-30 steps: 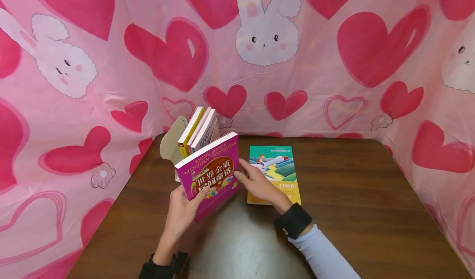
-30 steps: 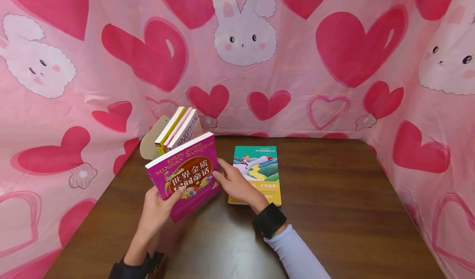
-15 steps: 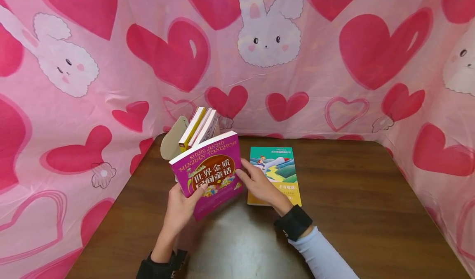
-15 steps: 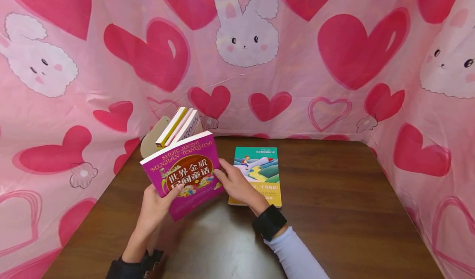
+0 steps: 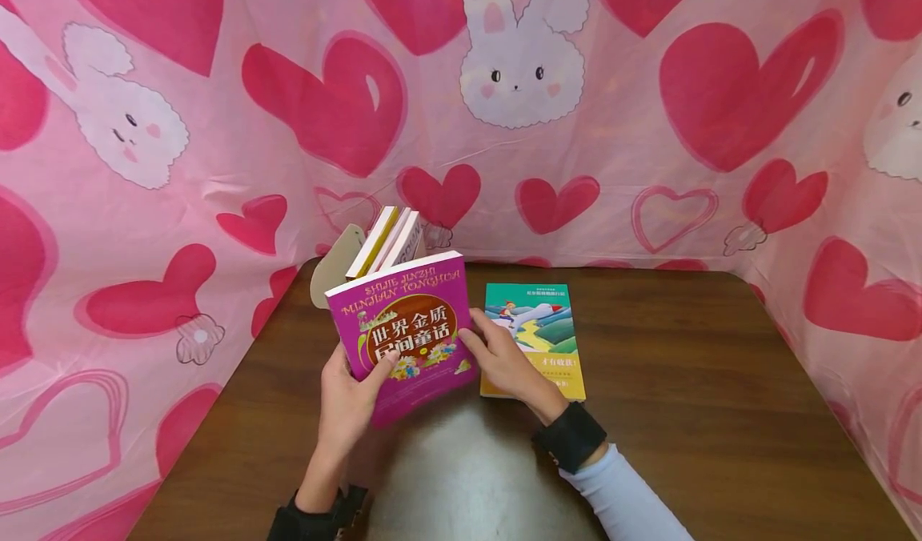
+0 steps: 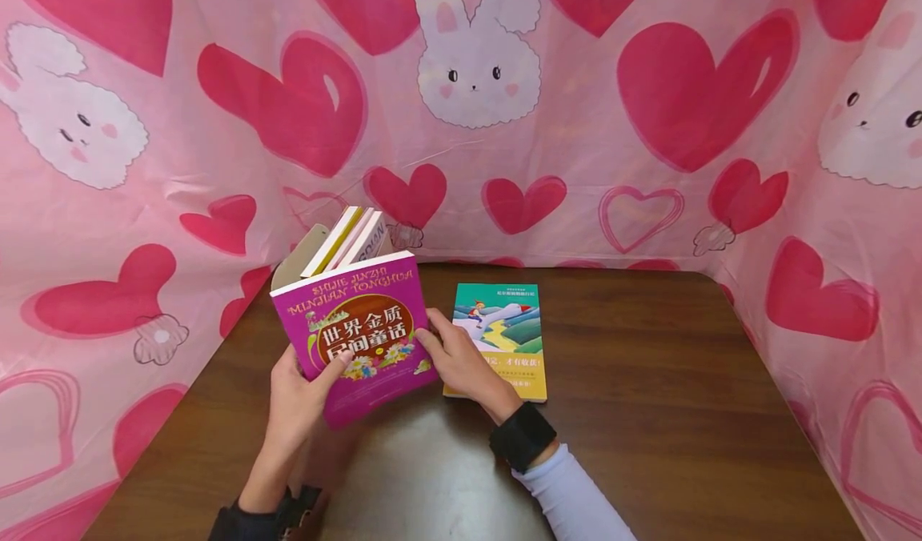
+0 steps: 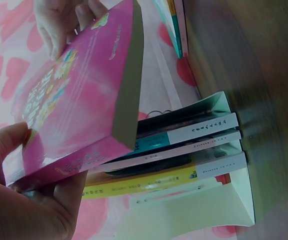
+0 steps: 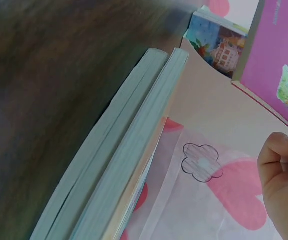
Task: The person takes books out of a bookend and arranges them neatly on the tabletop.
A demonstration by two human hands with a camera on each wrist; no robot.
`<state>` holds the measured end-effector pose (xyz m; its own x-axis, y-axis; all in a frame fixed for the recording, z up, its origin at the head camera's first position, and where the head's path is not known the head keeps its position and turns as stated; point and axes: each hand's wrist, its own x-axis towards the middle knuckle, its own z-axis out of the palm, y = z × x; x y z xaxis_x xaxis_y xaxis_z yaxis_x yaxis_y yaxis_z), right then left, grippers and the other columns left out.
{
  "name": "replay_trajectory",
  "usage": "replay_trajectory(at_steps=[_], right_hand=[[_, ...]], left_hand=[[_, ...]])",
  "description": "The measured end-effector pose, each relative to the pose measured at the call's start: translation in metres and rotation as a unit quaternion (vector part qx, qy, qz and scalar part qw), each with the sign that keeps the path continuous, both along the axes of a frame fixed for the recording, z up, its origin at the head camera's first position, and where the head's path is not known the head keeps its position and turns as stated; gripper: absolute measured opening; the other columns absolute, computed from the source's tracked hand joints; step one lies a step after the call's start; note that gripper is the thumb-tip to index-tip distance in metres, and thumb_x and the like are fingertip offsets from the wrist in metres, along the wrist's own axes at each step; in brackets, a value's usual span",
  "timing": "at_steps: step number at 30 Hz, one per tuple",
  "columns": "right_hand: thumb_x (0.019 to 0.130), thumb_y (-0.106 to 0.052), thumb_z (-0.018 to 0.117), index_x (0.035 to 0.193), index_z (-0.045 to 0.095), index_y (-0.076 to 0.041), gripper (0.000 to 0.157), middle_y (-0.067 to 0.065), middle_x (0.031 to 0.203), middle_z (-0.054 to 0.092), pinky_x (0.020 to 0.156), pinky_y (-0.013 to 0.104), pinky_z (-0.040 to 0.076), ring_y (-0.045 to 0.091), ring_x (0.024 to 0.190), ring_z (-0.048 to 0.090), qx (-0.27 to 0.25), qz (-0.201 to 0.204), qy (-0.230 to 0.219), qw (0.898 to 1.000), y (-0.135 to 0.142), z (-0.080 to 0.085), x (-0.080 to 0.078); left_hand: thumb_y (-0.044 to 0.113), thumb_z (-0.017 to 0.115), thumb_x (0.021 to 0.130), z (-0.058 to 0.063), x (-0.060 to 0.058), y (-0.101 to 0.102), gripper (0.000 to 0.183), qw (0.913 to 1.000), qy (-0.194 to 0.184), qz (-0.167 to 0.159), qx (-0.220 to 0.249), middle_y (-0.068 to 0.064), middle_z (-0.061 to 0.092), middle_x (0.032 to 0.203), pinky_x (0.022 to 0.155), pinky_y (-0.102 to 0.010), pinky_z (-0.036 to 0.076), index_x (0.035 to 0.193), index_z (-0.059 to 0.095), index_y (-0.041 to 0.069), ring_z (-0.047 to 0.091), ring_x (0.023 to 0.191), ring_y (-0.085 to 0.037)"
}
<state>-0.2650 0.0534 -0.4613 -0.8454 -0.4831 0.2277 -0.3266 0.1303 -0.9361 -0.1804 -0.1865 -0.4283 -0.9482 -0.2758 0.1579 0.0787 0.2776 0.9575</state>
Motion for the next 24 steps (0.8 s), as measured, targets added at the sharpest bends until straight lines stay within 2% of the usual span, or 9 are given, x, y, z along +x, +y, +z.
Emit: replay_trajectory(at_steps=[5,9,12,16,19,24], right_hand=[[0.113,-0.029,0.052,0.147,0.05,-0.012,0.038,0.009,0.127,0.065,0.092,0.043,0.058,0.027,0.11,0.064,-0.016,-0.007,-0.002,1.0,-0.001,-0.001,0.004],[0.112,-0.027,0.053,0.147,0.051,-0.011,0.038,0.01,0.125,0.066,0.09,0.04,0.059,0.027,0.108,0.066,-0.024,-0.01,-0.009,1.0,-0.001,-0.001,0.007],[0.112,-0.025,0.053,0.147,0.052,-0.01,0.037,0.01,0.125,0.067,0.09,0.039,0.059,0.026,0.108,0.066,-0.028,-0.016,-0.002,0.999,-0.001,-0.002,0.008],[0.112,-0.025,0.053,0.145,0.054,-0.01,0.036,0.009,0.124,0.068,0.09,0.04,0.059,0.026,0.108,0.066,-0.034,-0.025,0.001,0.999,-0.001,-0.002,0.01],[0.111,-0.026,0.055,0.145,0.055,-0.01,0.037,0.008,0.123,0.068,0.09,0.038,0.059,0.025,0.108,0.066,-0.037,-0.033,-0.009,0.999,0.0,-0.004,0.012],[0.111,-0.026,0.057,0.146,0.055,-0.01,0.039,0.008,0.123,0.069,0.089,0.035,0.059,0.024,0.107,0.067,-0.035,-0.045,-0.023,0.998,0.001,-0.004,0.015]], left_hand=[[0.03,0.083,0.094,0.002,0.002,0.002,0.058,0.9998,-0.009,-0.006,0.014,-0.012,0.071,0.124,0.08,-0.034,0.062,0.141,0.054,0.011,0.075,0.102,-0.031],[0.033,0.081,0.095,0.004,0.004,0.002,0.064,0.9994,-0.02,-0.02,0.02,-0.01,0.068,0.128,0.083,-0.04,0.062,0.146,0.048,0.015,0.073,0.106,-0.03],[0.037,0.079,0.096,0.007,0.006,0.001,0.07,0.9992,-0.024,-0.03,-0.012,-0.01,0.066,0.131,0.086,-0.045,0.061,0.15,0.04,0.016,0.072,0.109,-0.029],[0.042,0.075,0.098,0.011,0.009,-0.001,0.07,0.9953,-0.041,-0.035,-0.081,-0.011,0.066,0.129,0.088,-0.049,0.06,0.148,0.035,0.013,0.072,0.109,-0.028],[0.043,0.065,0.104,0.012,0.012,-0.003,0.061,0.989,-0.063,-0.038,-0.129,-0.013,0.063,0.126,0.089,-0.049,0.06,0.144,0.033,0.01,0.07,0.109,-0.028],[0.031,0.047,0.113,0.012,0.014,-0.006,0.038,0.9811,-0.073,-0.047,-0.173,-0.015,0.057,0.122,0.087,-0.045,0.055,0.137,0.032,0.006,0.063,0.109,-0.028]])
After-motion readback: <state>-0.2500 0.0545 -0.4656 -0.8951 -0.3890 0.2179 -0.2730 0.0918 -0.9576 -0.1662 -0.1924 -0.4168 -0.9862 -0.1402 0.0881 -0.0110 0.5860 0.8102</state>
